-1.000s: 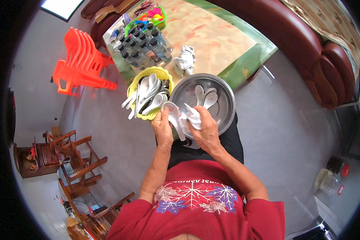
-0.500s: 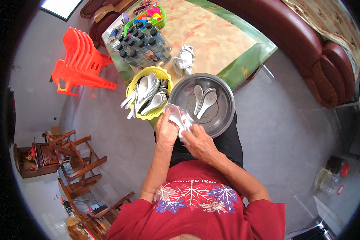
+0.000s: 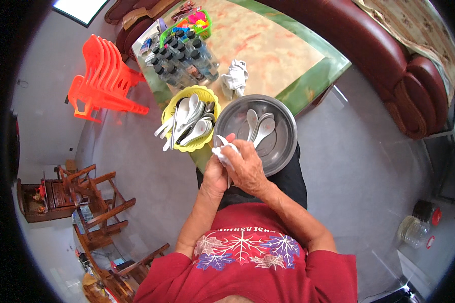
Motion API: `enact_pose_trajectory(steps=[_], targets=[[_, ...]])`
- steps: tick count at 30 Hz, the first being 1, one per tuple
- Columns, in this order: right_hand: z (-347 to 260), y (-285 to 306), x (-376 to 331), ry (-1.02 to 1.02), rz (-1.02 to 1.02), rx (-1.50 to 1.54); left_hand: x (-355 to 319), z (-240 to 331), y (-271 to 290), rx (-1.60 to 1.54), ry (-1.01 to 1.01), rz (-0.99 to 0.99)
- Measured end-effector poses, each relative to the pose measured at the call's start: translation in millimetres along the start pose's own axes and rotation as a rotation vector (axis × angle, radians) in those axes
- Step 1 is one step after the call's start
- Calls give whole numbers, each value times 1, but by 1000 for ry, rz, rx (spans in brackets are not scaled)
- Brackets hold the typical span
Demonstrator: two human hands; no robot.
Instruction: The person sits at a table and wipes white plastic spoons with a white cloth. They pick up spoons one by one from a metal bowl, wipe them thoroughly, and place them into a yellow plastic basket.
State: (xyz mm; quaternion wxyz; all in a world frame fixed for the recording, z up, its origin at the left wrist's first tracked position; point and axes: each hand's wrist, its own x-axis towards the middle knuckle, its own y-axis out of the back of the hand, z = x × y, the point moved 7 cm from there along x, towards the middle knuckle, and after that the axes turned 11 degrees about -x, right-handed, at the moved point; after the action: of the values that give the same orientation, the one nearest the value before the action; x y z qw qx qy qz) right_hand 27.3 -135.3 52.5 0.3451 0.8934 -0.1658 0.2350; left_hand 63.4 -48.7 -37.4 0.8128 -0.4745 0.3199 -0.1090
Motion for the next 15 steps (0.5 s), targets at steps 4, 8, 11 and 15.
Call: enact_pose_trajectory(steps=[4, 8, 11, 15], targets=[[5, 2, 25, 0, -60, 41, -2, 1, 3, 127, -42, -70], [35, -2, 46, -123, -272, 299, -12, -6, -3, 423, 136, 10], [34, 2, 49, -156, -455, 487, -15, -14, -12, 373, 199, -22], [43, -5, 42, -229, -324, 433, -16, -18, -26, 412, 291, -89]])
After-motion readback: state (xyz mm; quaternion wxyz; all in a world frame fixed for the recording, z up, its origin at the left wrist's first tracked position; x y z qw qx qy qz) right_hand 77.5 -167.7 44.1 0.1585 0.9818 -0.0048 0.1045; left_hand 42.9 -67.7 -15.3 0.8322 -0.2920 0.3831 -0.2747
